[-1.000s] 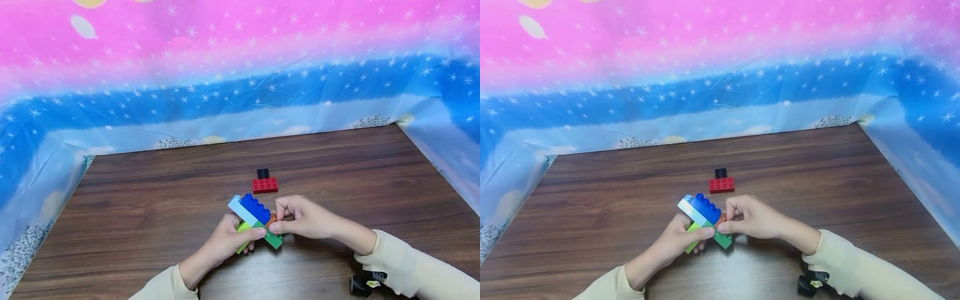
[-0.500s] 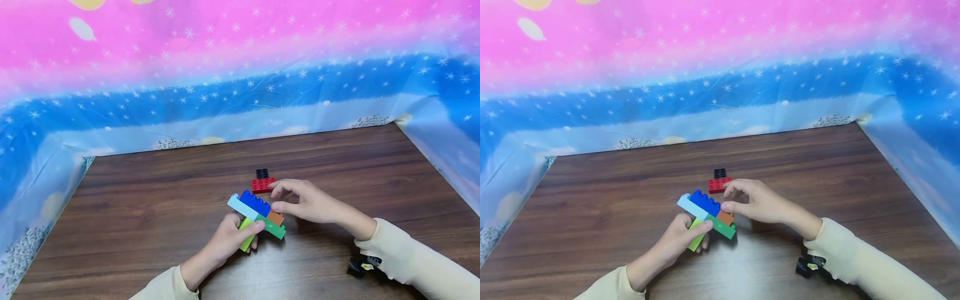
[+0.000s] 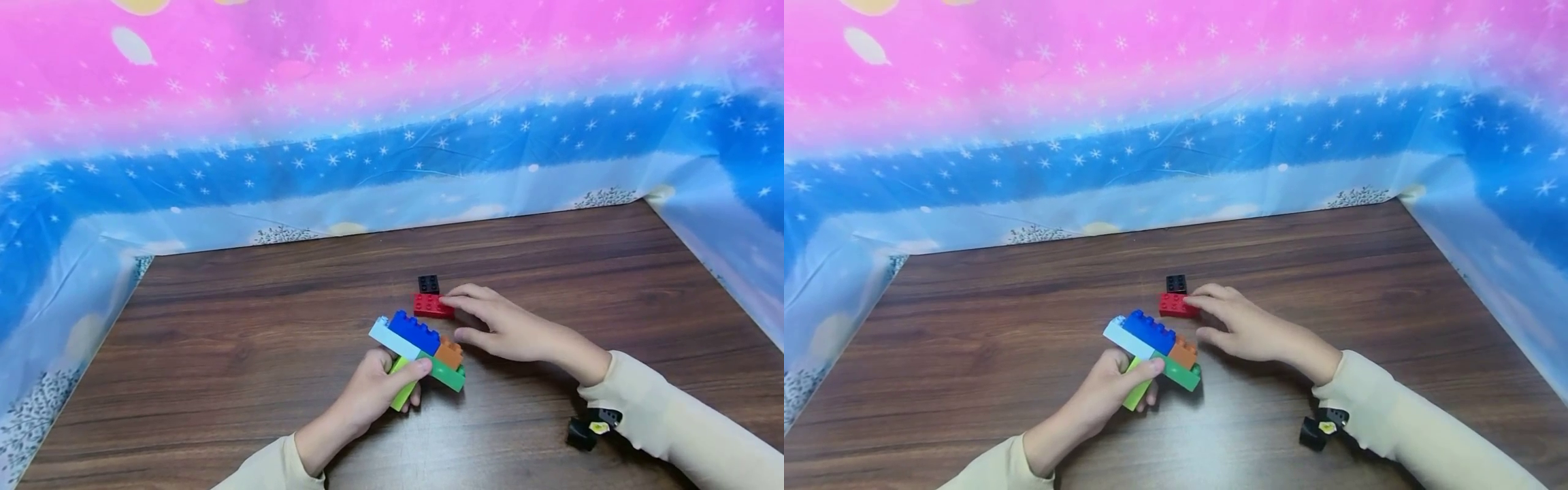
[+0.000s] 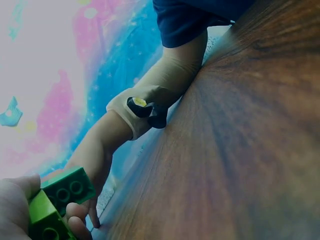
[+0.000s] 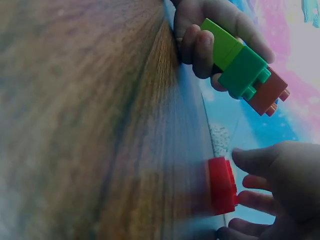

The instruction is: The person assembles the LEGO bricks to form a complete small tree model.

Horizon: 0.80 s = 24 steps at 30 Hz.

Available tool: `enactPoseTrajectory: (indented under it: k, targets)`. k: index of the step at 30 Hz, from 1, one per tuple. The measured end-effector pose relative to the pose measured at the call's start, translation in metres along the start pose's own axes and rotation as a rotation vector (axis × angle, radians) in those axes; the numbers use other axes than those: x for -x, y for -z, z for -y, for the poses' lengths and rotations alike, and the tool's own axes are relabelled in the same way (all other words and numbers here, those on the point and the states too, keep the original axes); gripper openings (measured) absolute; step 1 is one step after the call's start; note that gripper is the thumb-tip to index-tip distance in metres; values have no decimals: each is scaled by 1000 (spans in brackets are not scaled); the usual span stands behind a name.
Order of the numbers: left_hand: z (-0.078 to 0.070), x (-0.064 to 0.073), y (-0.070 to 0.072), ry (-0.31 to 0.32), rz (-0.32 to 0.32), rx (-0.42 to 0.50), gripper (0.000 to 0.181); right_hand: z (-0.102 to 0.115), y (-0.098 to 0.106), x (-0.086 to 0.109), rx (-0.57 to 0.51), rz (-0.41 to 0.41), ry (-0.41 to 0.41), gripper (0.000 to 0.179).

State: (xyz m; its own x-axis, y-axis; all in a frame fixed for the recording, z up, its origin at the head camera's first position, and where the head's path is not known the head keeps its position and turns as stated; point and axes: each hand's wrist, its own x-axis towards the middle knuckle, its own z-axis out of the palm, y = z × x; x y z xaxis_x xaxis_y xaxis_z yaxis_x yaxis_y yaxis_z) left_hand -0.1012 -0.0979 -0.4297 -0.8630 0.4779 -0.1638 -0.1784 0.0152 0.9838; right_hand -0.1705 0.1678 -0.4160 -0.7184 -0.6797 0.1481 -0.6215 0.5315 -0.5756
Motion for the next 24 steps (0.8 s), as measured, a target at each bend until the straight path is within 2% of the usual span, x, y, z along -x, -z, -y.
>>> enactPoseTrajectory:
  k: [3,8,11,14,17,19,24]
  targets:
    - [0,2,0,3,7,-28,35,-1,-1,0,44,-21,17,47]
    - [1,3,-1,-14,16,-52,39,1,-4,-2,55,-40,-7,25]
    - [1,2,-2,-22,10,-32,41,1,-4,-2,19,-53,-27,28]
    - [0,1,-3,-18,-11,1,41,3,-3,-3,-131,-56,-70,30]
    - [-1,0,-3,-12,-20,14,40,4,-1,-4,-362,-42,-131,54]
    - [-1,1,-3,-16,-15,2,37,5,0,-4,-504,-20,-170,61]
    - [-2,1,-4,-31,-11,-47,35,10,4,-3,-706,3,-200,53]
